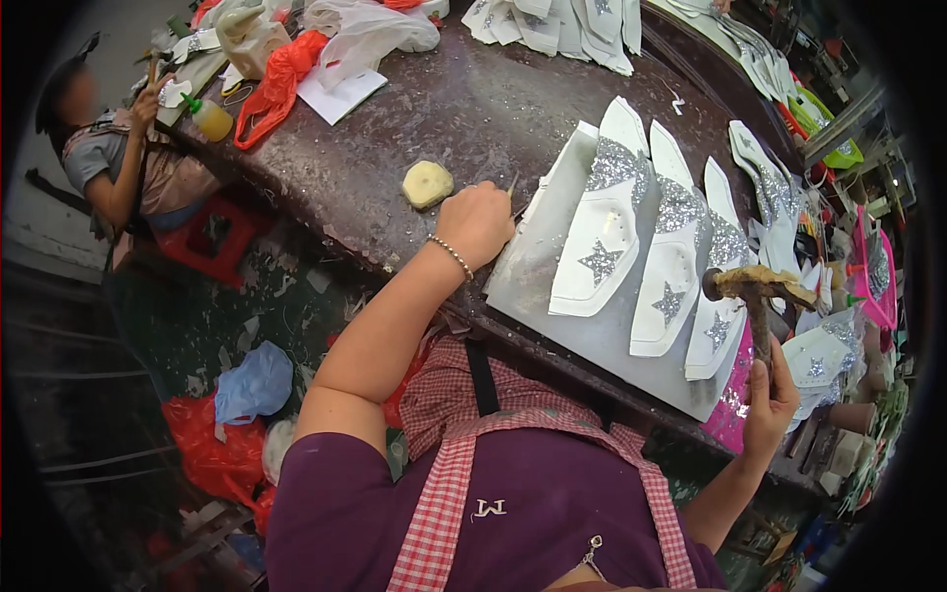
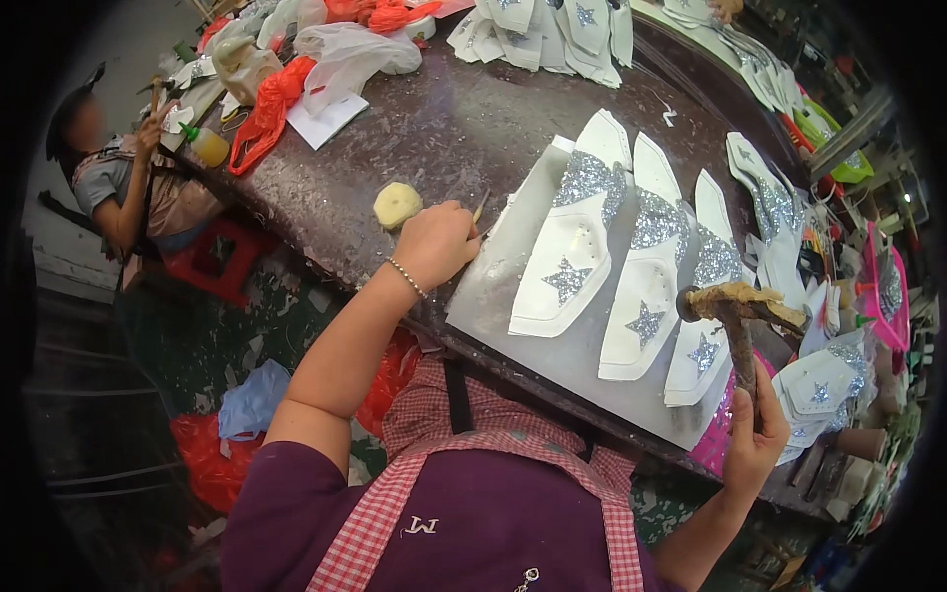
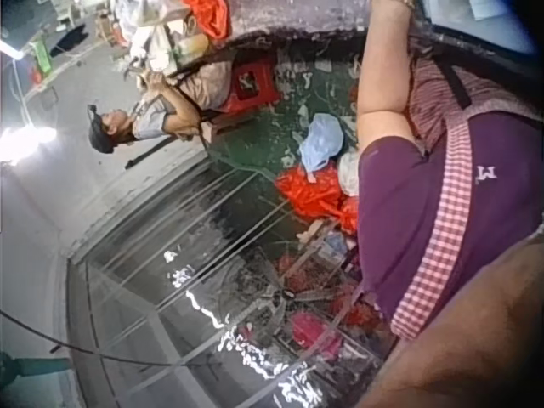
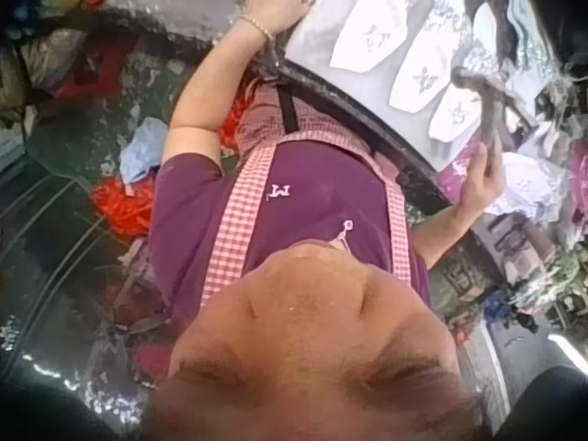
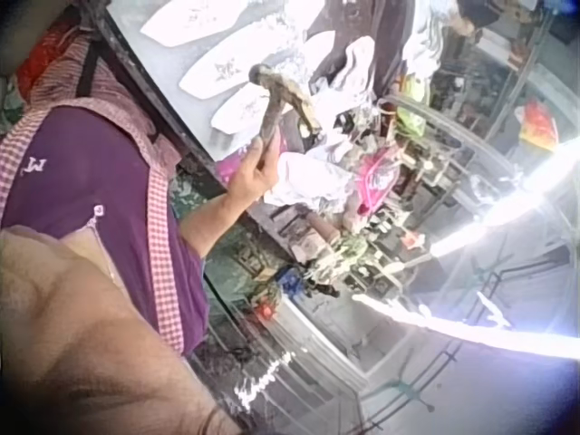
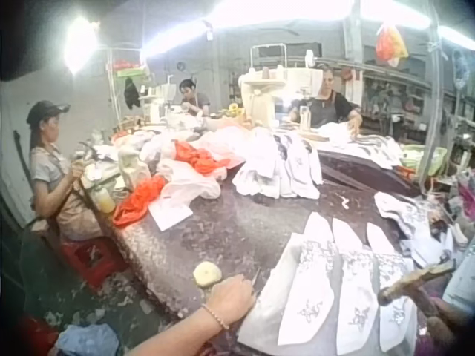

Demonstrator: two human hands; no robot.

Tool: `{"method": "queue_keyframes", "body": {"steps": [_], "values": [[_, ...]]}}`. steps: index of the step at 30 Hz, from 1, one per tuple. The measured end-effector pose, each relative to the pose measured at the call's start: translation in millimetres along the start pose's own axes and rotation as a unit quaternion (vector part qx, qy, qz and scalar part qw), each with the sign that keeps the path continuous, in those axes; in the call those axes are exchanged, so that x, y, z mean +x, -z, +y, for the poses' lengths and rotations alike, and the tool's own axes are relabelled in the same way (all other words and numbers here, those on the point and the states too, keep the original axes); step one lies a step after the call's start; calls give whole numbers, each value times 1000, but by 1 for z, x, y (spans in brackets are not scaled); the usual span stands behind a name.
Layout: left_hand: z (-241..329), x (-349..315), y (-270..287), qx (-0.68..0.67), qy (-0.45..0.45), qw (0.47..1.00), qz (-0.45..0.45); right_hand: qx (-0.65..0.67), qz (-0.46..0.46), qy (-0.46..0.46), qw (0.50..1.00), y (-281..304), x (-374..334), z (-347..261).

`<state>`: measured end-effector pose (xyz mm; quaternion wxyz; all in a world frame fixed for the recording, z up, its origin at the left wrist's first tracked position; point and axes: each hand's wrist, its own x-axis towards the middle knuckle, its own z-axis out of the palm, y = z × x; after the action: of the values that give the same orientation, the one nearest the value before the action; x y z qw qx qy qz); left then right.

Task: The person uses a hammer and a metal punch to drive fasteners into white shoe uppers decorated with silver glitter. They work on a stack of shoe parts, repeatedly positioning the punch and striking it to secure the components.

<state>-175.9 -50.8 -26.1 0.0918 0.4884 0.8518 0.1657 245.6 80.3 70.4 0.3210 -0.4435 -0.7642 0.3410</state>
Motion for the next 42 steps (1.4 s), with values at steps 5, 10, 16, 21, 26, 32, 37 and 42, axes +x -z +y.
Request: {"method": "queue_keyframes", "body": {"steps": [5,10,16,21,26,32,37,42], "values": [[-14,-9,25,-248,28,964,86,16,4,-6,1000,3,-6,3],[-55,2,54,-350,28,898,266,17,11,-13,1000,4,-11,7],[-82,0,29,-104,-9,960,259,-4,22,6,1000,-3,-14,-1],[-25,-3,42,-261,-7,922,286,45,16,-29,998,-9,-19,-5],[73,-7,27,-629,-72,769,85,118,8,-47,992,-24,-20,-2],[125,10,-8,-529,-107,842,-2,171,-11,-40,984,-32,-24,4],[124,22,-20,-353,-156,922,9,183,4,-77,980,-32,-26,7],[129,22,-16,-324,-155,932,39,206,7,-82,975,-33,-25,14]]}}
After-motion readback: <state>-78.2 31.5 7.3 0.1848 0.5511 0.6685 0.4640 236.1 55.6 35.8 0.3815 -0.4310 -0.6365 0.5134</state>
